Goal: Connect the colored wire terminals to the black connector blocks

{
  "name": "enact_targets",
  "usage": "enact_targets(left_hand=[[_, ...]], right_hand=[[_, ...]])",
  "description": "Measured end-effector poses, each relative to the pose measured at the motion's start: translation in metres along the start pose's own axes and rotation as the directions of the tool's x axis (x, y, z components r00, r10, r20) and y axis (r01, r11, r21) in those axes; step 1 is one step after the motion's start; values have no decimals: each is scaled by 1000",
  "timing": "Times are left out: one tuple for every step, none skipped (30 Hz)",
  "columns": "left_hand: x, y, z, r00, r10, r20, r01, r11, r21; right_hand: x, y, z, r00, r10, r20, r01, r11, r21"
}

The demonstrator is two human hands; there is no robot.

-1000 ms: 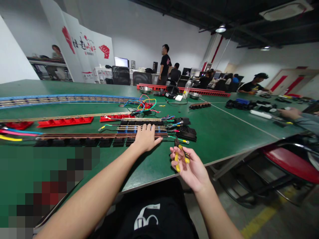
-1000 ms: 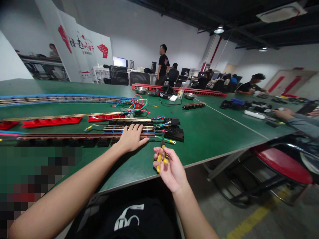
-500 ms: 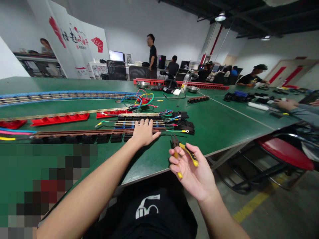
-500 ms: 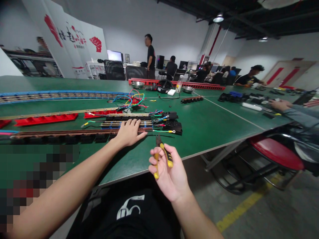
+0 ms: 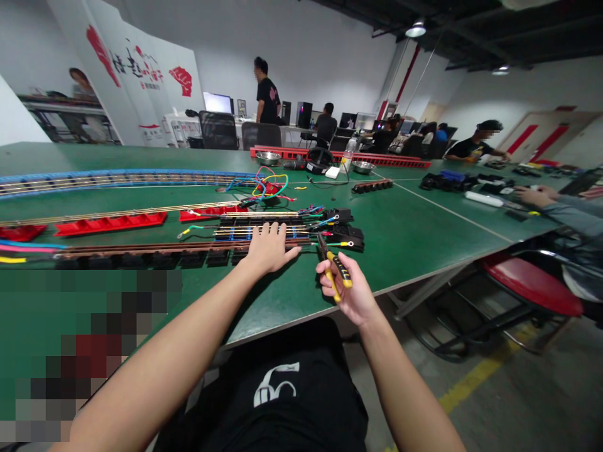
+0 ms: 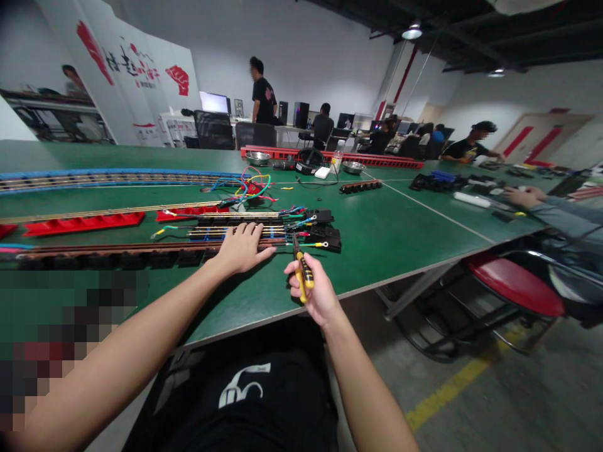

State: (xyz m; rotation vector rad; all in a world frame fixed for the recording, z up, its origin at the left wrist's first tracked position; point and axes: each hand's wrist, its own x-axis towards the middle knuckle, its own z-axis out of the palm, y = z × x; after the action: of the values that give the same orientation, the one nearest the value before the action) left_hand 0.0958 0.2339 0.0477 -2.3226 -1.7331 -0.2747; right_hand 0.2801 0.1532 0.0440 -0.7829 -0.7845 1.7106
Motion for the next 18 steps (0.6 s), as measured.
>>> enact_targets(left_hand=[[0,0,0,1000,0,-2,0,1000,-1],[0,0,0,1000,0,-3,0,1000,-3],[0,0,0,1000,0,-5,0,1000,-4],[0,0,0,1000,0,-6,-1,1000,-5],[0,0,0,1000,1,-9,-1,1000,-6],[-1,0,-1,1000,2,-11,-2,1000,-5],[-1,0,-1,1000,3,-13,-3,1000,-4],[-1,0,-1,1000,4,-15,-4,1000,-2],[-1,0,-2,1000,4,-16,-4,1000,-1],[-1,0,-2,1000,4,-16,-4,1000,1],[-1,1,-2,1000,2,-16,-2,1000,3],[-1,1,-2,1000,2,-16,-2,1000,5],[-1,1,-3,1000,1,-16,-1,1000,6],[-1,1,-3,1000,1,-17,-1,1000,7],[-1,1,-3,1000,1,-17,-1,1000,6],[-1,1,-3,1000,2,-16,-2,1000,4],[-1,0,-2,1000,2,-15,-2,1000,2],[-1,0,-2,1000,2,-15,-2,1000,0]], right_hand=[[2,-1,-2,1000,9,4,-9,1000,6],[4,-2,-3,1000,13,4,-13,1000,12],[6,-3,-4,1000,10,1,-10,1000,19],[9,-4,-5,1000,7,-2,-7,1000,27],[11,-4,-5,1000,7,-3,-7,999,33],[12,-4,-6,1000,13,0,-13,999,38],[14,-5,-6,1000,20,5,-20,999,42],[15,-5,-6,1000,25,10,-25,999,43],[15,-5,-6,1000,28,15,-28,999,39],[15,-5,-7,999,27,22,-27,999,29],[15,-5,-7,999,22,30,-22,1000,14],[14,-4,-7,999,13,39,-13,1000,-4],[14,-4,-7,999,4,48,-3,1000,-22],[15,-3,-8,998,-8,54,10,999,-38],[16,-2,-8,998,-19,56,22,998,-50],[17,-1,-8,998,-33,51,35,998,-58],[19,-1,-9,998,-46,39,48,997,-62],[21,0,-9,998,-59,20,60,996,-67]])
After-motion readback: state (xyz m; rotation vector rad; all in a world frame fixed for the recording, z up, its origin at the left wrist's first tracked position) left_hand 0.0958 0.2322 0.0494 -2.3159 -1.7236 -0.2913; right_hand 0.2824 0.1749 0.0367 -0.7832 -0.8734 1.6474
